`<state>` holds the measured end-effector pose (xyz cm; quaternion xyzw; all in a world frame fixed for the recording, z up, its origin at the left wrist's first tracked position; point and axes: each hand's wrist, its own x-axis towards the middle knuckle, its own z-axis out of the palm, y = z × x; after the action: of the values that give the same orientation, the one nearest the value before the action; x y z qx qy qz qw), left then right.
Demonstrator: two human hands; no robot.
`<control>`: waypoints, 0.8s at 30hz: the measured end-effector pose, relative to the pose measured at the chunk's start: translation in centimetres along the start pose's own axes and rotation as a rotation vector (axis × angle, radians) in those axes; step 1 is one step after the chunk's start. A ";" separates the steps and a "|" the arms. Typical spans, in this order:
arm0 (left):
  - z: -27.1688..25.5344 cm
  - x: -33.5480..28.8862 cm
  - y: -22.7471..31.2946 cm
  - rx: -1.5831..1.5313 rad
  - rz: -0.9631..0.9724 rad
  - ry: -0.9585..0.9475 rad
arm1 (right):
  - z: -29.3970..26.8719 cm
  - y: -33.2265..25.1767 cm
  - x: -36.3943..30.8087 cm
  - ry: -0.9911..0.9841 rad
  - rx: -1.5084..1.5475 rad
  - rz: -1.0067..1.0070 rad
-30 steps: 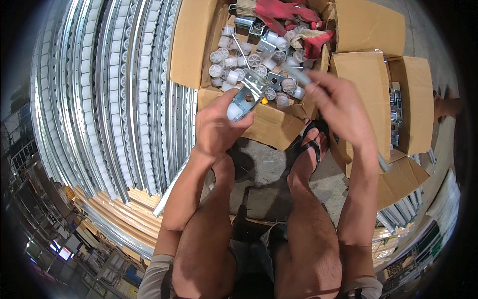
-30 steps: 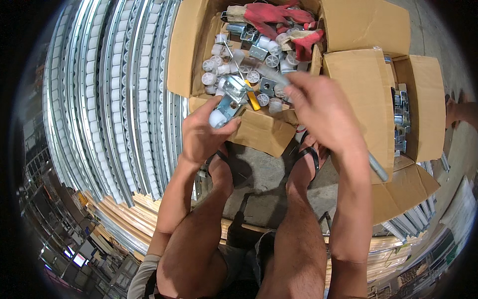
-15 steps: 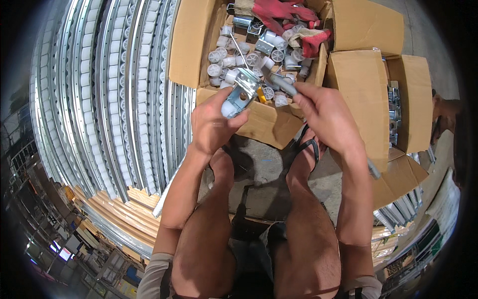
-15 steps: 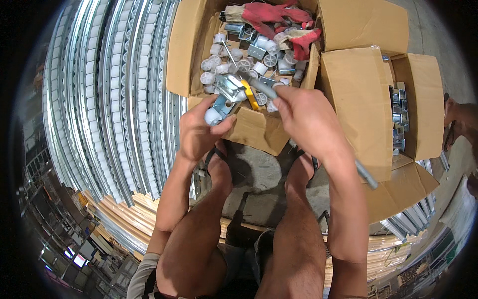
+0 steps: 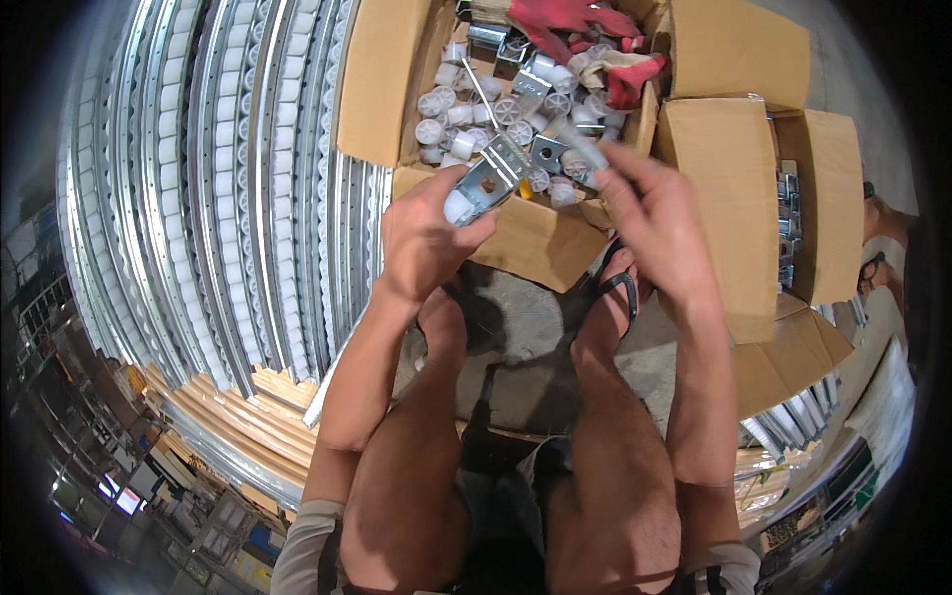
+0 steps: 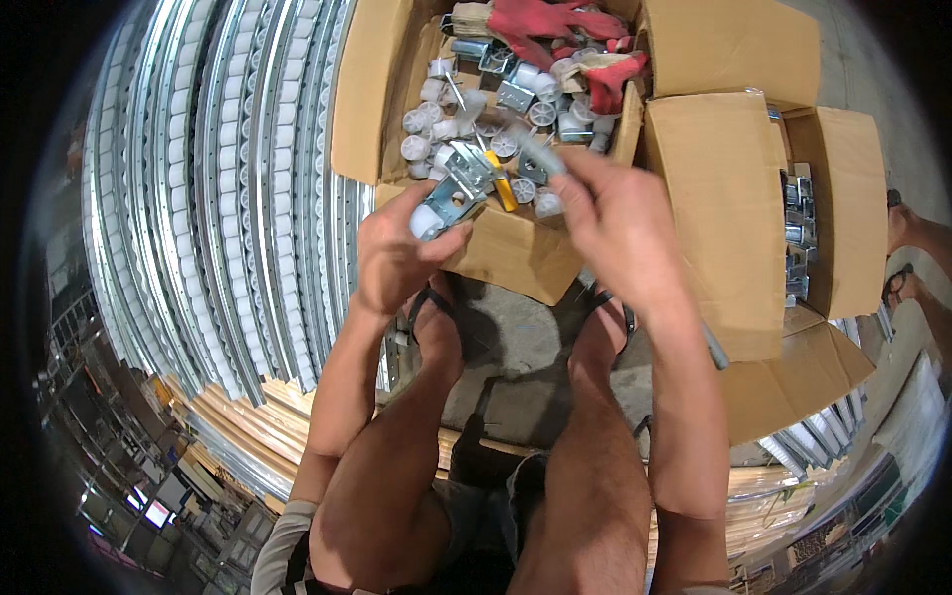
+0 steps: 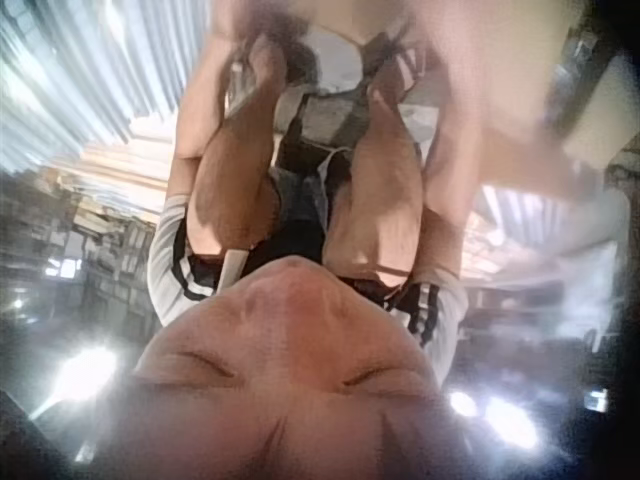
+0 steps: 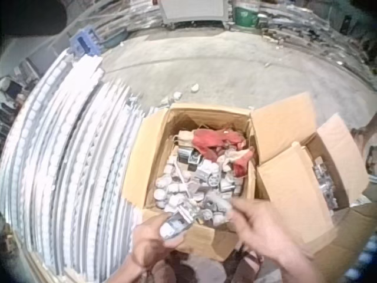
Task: The person attaches metal brackets and plastic rollers to a long metal track, using a hammer to secure the components by hand.
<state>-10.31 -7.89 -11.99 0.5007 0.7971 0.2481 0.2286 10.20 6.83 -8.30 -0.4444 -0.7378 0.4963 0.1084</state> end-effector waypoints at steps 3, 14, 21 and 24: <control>0.1 0.0 0.3 -0.012 -0.041 -0.014 | 1.3 0.1 -0.4 0.028 -0.030 0.039; 0.8 0.0 0.2 0.024 -0.022 0.016 | 1.4 -0.3 -0.3 -0.063 -0.024 0.055; 0.8 -0.1 0.5 0.040 -0.037 0.005 | 1.2 -0.4 -0.3 -0.106 -0.041 0.055; 0.7 -0.2 0.4 0.033 -0.044 0.004 | 0.5 -0.8 -0.1 -0.112 0.026 0.151</control>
<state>-9.54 -7.77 -12.28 0.4864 0.8123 0.2310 0.2241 9.52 6.40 -7.86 -0.4688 -0.7007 0.5366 0.0350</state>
